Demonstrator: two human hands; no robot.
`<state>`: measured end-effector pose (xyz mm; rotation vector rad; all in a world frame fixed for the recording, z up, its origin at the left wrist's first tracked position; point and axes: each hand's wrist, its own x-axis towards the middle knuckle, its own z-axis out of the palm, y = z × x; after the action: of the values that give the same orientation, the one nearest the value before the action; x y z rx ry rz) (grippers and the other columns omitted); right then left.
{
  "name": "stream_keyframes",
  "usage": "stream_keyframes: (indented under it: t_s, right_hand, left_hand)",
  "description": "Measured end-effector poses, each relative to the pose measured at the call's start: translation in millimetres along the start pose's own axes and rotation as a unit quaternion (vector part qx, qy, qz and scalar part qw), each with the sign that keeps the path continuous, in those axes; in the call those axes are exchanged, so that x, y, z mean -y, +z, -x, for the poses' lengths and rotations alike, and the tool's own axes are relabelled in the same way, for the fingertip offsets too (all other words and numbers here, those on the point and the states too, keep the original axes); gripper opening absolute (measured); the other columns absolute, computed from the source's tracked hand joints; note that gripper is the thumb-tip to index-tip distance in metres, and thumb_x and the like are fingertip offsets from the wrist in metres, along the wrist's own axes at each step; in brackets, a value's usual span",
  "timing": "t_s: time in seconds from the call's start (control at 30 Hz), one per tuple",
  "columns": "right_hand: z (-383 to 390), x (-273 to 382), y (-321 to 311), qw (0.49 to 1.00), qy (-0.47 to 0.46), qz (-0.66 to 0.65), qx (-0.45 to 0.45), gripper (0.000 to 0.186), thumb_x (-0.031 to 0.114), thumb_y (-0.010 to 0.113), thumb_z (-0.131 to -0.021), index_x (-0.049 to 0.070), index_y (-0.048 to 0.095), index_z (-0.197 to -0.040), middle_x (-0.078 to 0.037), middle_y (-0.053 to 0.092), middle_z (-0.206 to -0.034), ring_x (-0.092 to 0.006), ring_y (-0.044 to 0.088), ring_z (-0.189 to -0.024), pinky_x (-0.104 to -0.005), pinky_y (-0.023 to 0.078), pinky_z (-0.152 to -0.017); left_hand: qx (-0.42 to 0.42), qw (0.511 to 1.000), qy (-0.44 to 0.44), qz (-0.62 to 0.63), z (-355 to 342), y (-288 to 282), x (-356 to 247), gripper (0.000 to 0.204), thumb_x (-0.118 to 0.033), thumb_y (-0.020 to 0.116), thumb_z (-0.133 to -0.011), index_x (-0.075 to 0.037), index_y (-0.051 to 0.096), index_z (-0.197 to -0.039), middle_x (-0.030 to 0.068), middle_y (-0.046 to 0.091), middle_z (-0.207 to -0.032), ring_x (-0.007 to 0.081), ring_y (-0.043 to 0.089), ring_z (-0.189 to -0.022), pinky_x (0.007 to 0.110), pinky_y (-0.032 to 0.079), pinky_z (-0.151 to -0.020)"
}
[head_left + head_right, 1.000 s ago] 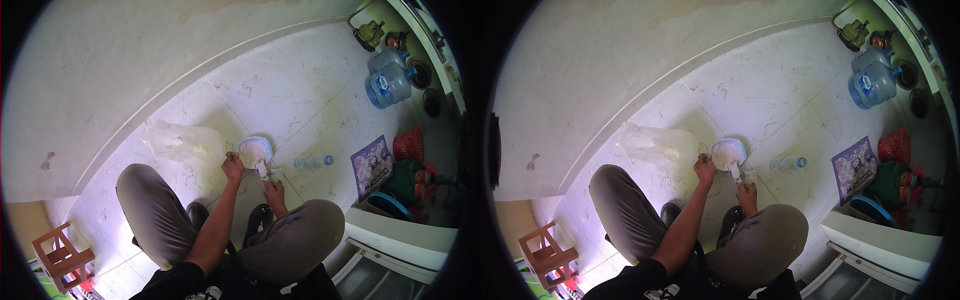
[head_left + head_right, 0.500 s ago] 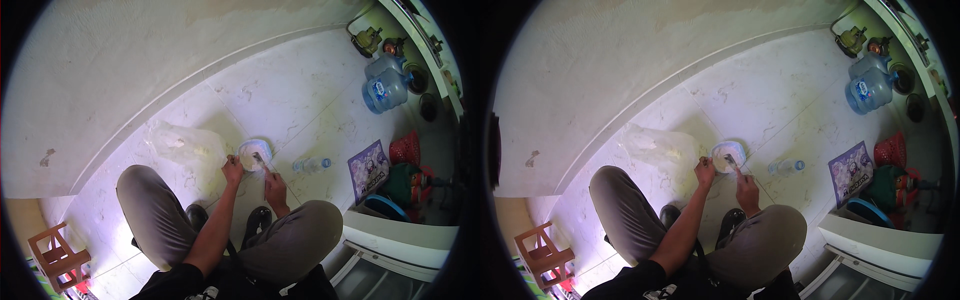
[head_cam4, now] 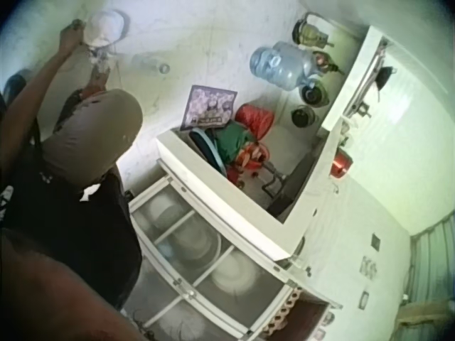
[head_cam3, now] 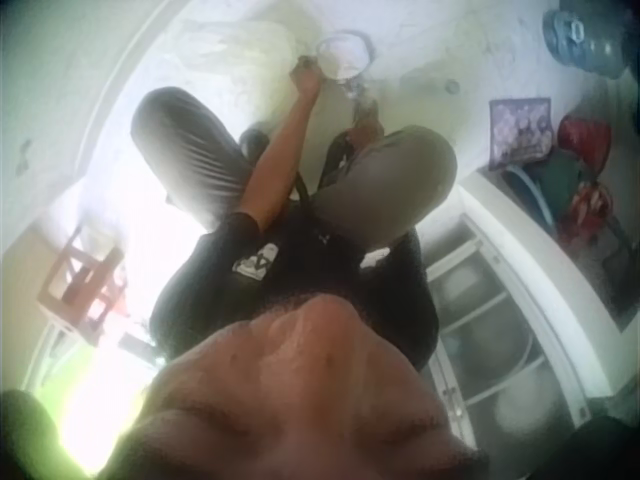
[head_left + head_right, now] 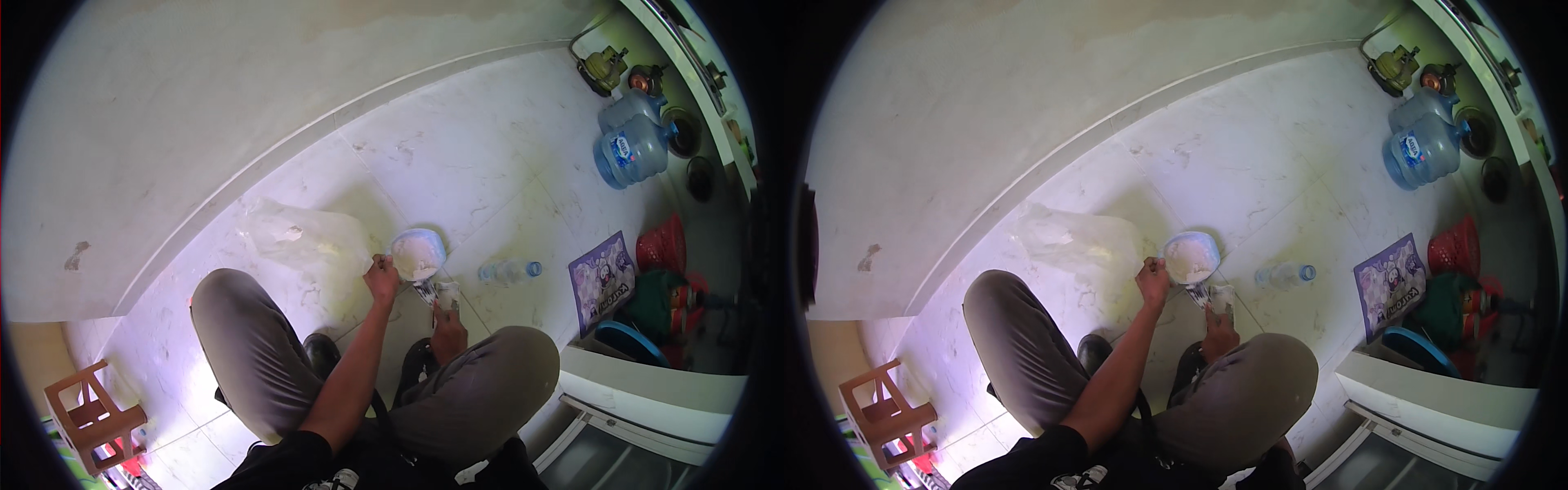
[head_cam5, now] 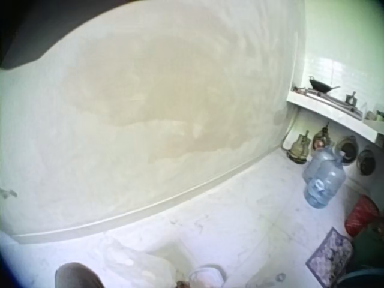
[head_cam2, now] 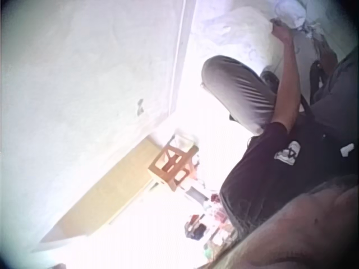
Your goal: Patching a wall with plaster using a putty knife.
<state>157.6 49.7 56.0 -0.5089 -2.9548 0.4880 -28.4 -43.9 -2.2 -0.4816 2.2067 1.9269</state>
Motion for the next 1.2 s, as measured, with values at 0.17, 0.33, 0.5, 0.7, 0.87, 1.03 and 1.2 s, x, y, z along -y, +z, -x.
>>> stream_keyframes:
  t_s: [0.17,0.33,0.5,0.7,0.87,1.03,1.2]
  right_hand:
    - [-38.1,-21.7,-81.3,1.000,-0.025,0.012,0.002,0.055,-0.002,0.058,-0.080,0.016,0.064,-0.132,-0.013,0.061,-0.092,-0.0360,0.064,-0.077,-0.0473,0.053,-0.066]
    - [-142.8,-26.9,-103.1,0.949,-0.224,0.181,0.124,0.040,0.005,0.062,-0.078,0.018,0.073,-0.114,-0.010,0.063,-0.093,-0.0279,0.064,-0.090,-0.0438,0.050,-0.074]
    - [-164.3,-53.1,-96.7,0.935,-0.268,0.158,0.171,0.034,0.003,0.061,-0.079,0.017,0.076,-0.107,-0.010,0.066,-0.092,-0.0289,0.063,-0.094,-0.0438,0.049,-0.077]
    - [-155.7,-18.3,-70.3,0.933,-0.191,0.129,0.277,0.033,0.009,0.065,-0.078,0.013,0.075,-0.109,-0.015,0.069,-0.094,-0.0345,0.067,-0.095,-0.0478,0.052,-0.078]
    - [-155.2,-0.9,-55.9,0.948,-0.105,0.071,0.292,0.031,0.016,0.069,-0.081,0.008,0.074,-0.110,-0.021,0.070,-0.097,-0.0383,0.067,-0.094,-0.0490,0.053,-0.082]
    - [-166.0,-34.6,-40.7,0.979,0.017,-0.124,0.164,0.034,0.024,0.075,-0.080,-0.003,0.074,-0.100,-0.024,0.070,-0.090,-0.0403,0.068,-0.092,-0.0473,0.054,-0.081]
    - [-163.7,-14.4,-60.4,0.983,0.022,-0.084,0.165,0.031,0.023,0.073,-0.082,-0.005,0.072,-0.094,-0.025,0.070,-0.087,-0.0402,0.068,-0.090,-0.0480,0.052,-0.082]
  left_hand:
    - [0.070,0.997,0.001,-0.017,7.0,10.1,-12.1,0.015,-0.013,0.063,-0.096,0.002,0.061,-0.091,0.0122,0.066,-0.074,0.0221,0.062,-0.055,0.037,0.051,-0.049]
    - [0.040,0.996,0.035,-0.075,-25.5,-6.8,25.1,0.013,-0.014,0.064,-0.094,-0.001,0.061,-0.091,0.0124,0.065,-0.076,0.0265,0.064,-0.068,0.041,0.050,-0.069]
    - [0.051,0.997,0.027,-0.057,-14.5,8.1,12.6,0.014,-0.014,0.064,-0.094,-0.001,0.060,-0.091,0.0119,0.064,-0.075,0.0251,0.063,-0.064,0.040,0.051,-0.065]
    - [0.070,0.997,-0.006,-0.012,-13.6,-3.1,12.4,0.021,-0.017,0.064,-0.097,0.003,0.060,-0.100,0.0100,0.063,-0.081,0.0174,0.062,-0.058,0.033,0.057,-0.045]
    - [0.057,0.998,0.029,-0.006,-6.7,1.5,4.0,0.018,-0.014,0.064,-0.096,0.003,0.060,-0.090,0.0111,0.061,-0.068,0.0191,0.062,-0.051,0.037,0.049,-0.050]
    - [0.067,0.998,0.010,0.006,-1.8,2.6,-4.4,0.018,-0.015,0.064,-0.095,0.003,0.061,-0.092,0.0113,0.063,-0.069,0.0198,0.062,-0.052,0.037,0.049,-0.050]
    - [0.061,0.998,-0.003,0.018,-1.7,0.7,1.9,0.020,-0.016,0.064,-0.096,0.003,0.061,-0.092,0.0112,0.064,-0.071,0.0197,0.063,-0.052,0.035,0.051,-0.050]
